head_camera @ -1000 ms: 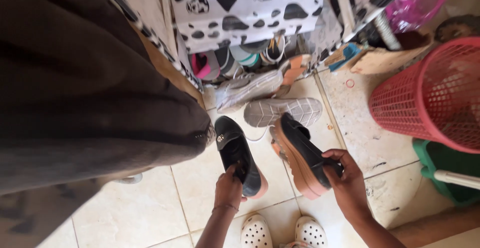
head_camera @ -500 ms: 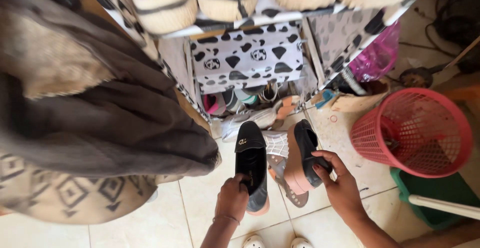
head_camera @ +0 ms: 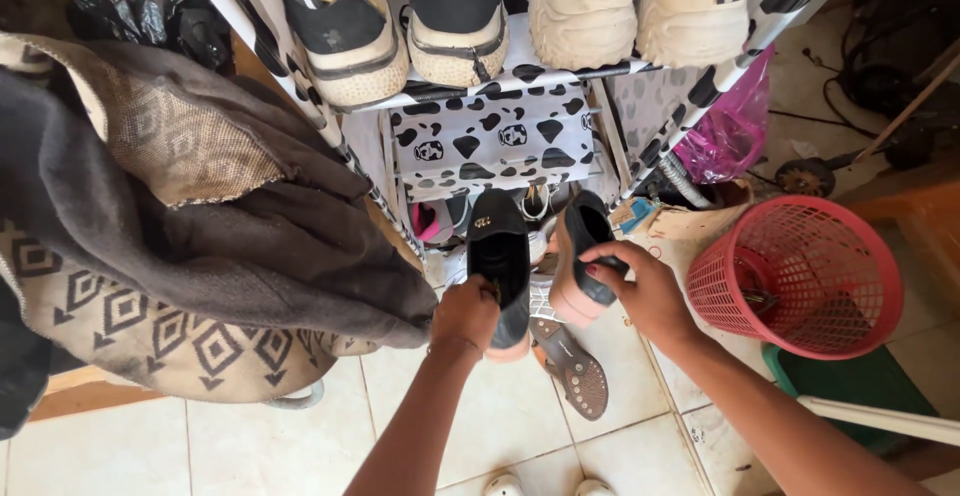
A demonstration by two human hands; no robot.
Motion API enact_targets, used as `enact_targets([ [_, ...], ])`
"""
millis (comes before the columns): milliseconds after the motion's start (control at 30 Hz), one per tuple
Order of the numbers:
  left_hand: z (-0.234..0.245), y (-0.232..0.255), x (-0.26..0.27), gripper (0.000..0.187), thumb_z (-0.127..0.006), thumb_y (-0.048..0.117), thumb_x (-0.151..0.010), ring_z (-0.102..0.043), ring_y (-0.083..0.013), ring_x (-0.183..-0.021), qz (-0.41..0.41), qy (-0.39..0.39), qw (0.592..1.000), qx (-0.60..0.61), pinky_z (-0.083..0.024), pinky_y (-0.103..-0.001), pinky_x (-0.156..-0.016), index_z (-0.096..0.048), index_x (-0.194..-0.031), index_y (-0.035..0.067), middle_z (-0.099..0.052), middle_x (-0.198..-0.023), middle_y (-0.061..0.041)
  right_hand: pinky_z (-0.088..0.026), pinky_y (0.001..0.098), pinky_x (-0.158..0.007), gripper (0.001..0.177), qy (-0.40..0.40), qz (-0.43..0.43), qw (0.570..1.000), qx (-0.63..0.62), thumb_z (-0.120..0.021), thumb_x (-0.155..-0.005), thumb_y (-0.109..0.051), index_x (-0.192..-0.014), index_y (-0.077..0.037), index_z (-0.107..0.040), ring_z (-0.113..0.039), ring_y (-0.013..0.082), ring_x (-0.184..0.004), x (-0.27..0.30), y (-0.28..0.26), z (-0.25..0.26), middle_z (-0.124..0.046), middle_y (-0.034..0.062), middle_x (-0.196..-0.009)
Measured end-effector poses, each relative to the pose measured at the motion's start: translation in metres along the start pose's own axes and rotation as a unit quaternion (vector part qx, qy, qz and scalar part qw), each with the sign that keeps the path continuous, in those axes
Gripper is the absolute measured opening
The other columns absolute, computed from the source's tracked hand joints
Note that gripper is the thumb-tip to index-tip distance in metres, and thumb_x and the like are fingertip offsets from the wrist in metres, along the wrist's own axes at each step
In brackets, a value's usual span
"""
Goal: Organizing and rearranging various pairs of shoes, sneakers, and sandals on a multi-tier shoe rack.
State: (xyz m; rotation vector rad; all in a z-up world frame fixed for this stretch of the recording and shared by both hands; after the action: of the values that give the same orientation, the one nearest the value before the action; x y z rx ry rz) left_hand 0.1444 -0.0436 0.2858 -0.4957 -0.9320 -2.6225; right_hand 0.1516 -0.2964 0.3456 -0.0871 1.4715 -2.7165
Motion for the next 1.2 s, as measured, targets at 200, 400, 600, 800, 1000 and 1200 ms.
enact_targets([
  [200, 0.024, 0.016, 0.012, 0.033, -0.047, 0.026, -0.092, -0.067, -0.0392, -0.109, 0.008, -0.005, 1.0, -0.001, -0.053, -0.048, -0.098, -0.075, -0.107, 0.019, -0.074, -0.114, -0.013, -0.051, 0.0304, -0.085, 0.017, 0.003, 0.027, 1.0, -0.016, -0.071, -0.09, -0.009, -0.107, -0.011, -0.075, -0.07, 0.0182, -0.092, -0.002, -0.009, 0.003, -0.076, 0.0064, -0.102],
  [400, 0.038, 0.007, 0.022, 0.034, -0.046, 0.025, -0.091, -0.068, -0.0372, -0.108, -0.008, -0.003, 1.0, -0.012, -0.053, -0.047, -0.097, -0.077, -0.105, 0.019, -0.076, -0.11, -0.012, -0.051, 0.0299, -0.087, 0.015, -0.011, 0.024, 1.0, 0.009, -0.071, -0.091, -0.009, -0.105, -0.011, -0.076, -0.069, 0.0171, -0.093, 0.007, -0.02, 0.018, -0.075, 0.0054, -0.101],
  [600, 0.081, 0.032, 0.046, 0.034, -0.047, 0.026, -0.091, -0.069, -0.0371, -0.107, 0.029, -0.023, 0.999, -0.007, -0.055, -0.046, -0.094, -0.077, -0.108, 0.022, -0.075, -0.111, -0.011, -0.051, 0.0282, -0.085, 0.016, -0.029, 0.039, 0.999, -0.014, -0.07, -0.091, -0.01, -0.106, -0.011, -0.075, -0.069, 0.0148, -0.092, 0.001, -0.044, 0.039, -0.075, 0.0026, -0.101],
  [800, 0.117, 0.054, 0.061, 0.034, -0.046, 0.028, -0.092, -0.068, -0.0389, -0.108, 0.026, -0.03, 0.999, -0.035, -0.055, -0.049, -0.093, -0.075, -0.11, 0.023, -0.074, -0.112, -0.013, -0.051, 0.0289, -0.082, 0.018, -0.043, 0.022, 0.999, -0.003, -0.07, -0.09, -0.009, -0.107, -0.012, -0.076, -0.069, 0.0156, -0.089, -0.003, -0.1, 0.065, -0.074, 0.0031, -0.098],
  [1000, 0.147, 0.069, 0.074, 0.034, -0.048, 0.028, -0.091, -0.069, -0.0379, -0.108, 0.006, -0.023, 0.999, -0.024, -0.055, -0.047, -0.095, -0.077, -0.106, 0.022, -0.075, -0.111, -0.013, -0.052, 0.0284, -0.082, 0.019, -0.043, 0.066, 0.997, 0.024, -0.069, -0.089, -0.009, -0.106, -0.013, -0.076, -0.071, 0.0153, -0.091, -0.006, -0.133, 0.084, -0.076, 0.0018, -0.1],
  [1200, 0.166, 0.08, 0.082, 0.034, -0.047, 0.028, -0.092, -0.068, -0.0381, -0.107, -0.012, 0.008, 1.0, -0.015, -0.055, -0.047, -0.094, -0.077, -0.106, 0.022, -0.074, -0.111, -0.012, -0.052, 0.0315, -0.074, 0.02, -0.039, 0.012, 0.999, 0.021, -0.068, -0.09, -0.009, -0.107, -0.016, -0.077, -0.069, 0.0162, -0.091, -0.003, -0.174, 0.096, -0.075, 0.0007, -0.105],
])
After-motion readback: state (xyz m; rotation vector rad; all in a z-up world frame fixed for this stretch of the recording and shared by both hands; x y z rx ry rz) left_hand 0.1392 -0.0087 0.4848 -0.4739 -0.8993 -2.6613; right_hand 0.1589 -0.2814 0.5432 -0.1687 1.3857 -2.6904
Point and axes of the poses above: each hand's wrist, its own x-axis away from the middle knuckle, its own z-axis out of the back of the hand, y = z × x, the point moved 3 cm from there along -x, towards the middle knuckle
